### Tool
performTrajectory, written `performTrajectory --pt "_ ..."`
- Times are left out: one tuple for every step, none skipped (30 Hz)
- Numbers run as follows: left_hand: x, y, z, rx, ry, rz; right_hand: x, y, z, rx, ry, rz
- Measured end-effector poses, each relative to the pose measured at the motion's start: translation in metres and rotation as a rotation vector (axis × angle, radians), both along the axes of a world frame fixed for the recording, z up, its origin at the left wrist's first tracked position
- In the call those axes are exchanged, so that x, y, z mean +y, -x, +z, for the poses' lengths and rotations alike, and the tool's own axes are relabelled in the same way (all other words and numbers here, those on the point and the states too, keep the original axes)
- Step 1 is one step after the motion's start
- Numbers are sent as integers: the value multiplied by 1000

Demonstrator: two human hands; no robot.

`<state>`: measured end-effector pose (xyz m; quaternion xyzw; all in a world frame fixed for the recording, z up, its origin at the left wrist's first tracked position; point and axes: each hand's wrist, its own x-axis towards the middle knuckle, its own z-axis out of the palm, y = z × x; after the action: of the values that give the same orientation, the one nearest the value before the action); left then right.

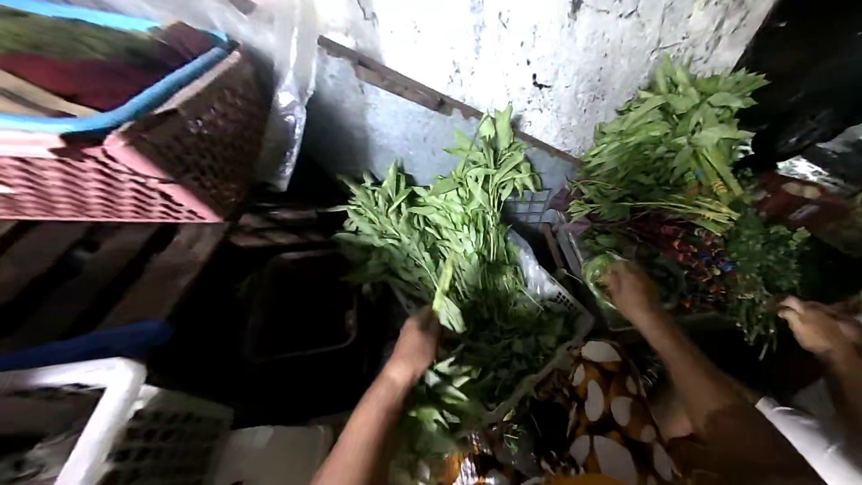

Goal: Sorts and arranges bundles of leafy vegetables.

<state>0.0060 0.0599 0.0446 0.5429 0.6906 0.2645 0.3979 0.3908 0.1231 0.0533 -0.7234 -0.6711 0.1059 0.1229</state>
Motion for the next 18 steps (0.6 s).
performTrajectory --pt "2 10 6 -281 1 133 4 -28 -6 -90 -9 -103" --pt "3 18 12 -534 -6 238 6 -49 -15 -165 -1 -175" --pt "4 22 17 -725 -20 310 7 -65 -24 -226 20 -228" --pt "4 25 20 -842 -31 329 8 -78 -33 -274 42 -257" --pt "4 29 19 -872 -46 308 7 -86 -40 -305 61 -264" --pt "6 33 11 -829 -81 269 7 -91 -43 -325 73 -257" --pt "8 37 -1 -725 -107 231 8 -94 -46 -340 63 -242" --pt "8 40 -17 -587 -103 170 10 -97 -49 -351 42 -218" --pt "4 41 -34 -410 -59 80 10 -98 -51 -361 36 -198" --pt "-2 40 -45 -220 38 -33 11 -95 -49 -380 45 -183" --pt "-7 32 -43 -71 181 -96 11 -90 -45 -403 60 -170" --pt "-9 22 -42 12 289 -106 13 -85 -39 -420 80 -162" --pt "-9 13 -48 56 353 -81 14 -82 -33 -438 94 -151" --pt "-9 10 -58 64 379 -60 14 -82 -30 -456 102 -133" --pt "-8 9 -67 45 391 -44 14 -83 -27 -466 116 -107" --pt "-8 11 -74 26 401 -36 14 -83 -25 -466 137 -77" --pt "-8 14 -78 22 415 -45 16 -85 -26 -467 161 -53" --pt "-9 15 -78 16 425 -47 17 -88 -27 -462 198 -47"
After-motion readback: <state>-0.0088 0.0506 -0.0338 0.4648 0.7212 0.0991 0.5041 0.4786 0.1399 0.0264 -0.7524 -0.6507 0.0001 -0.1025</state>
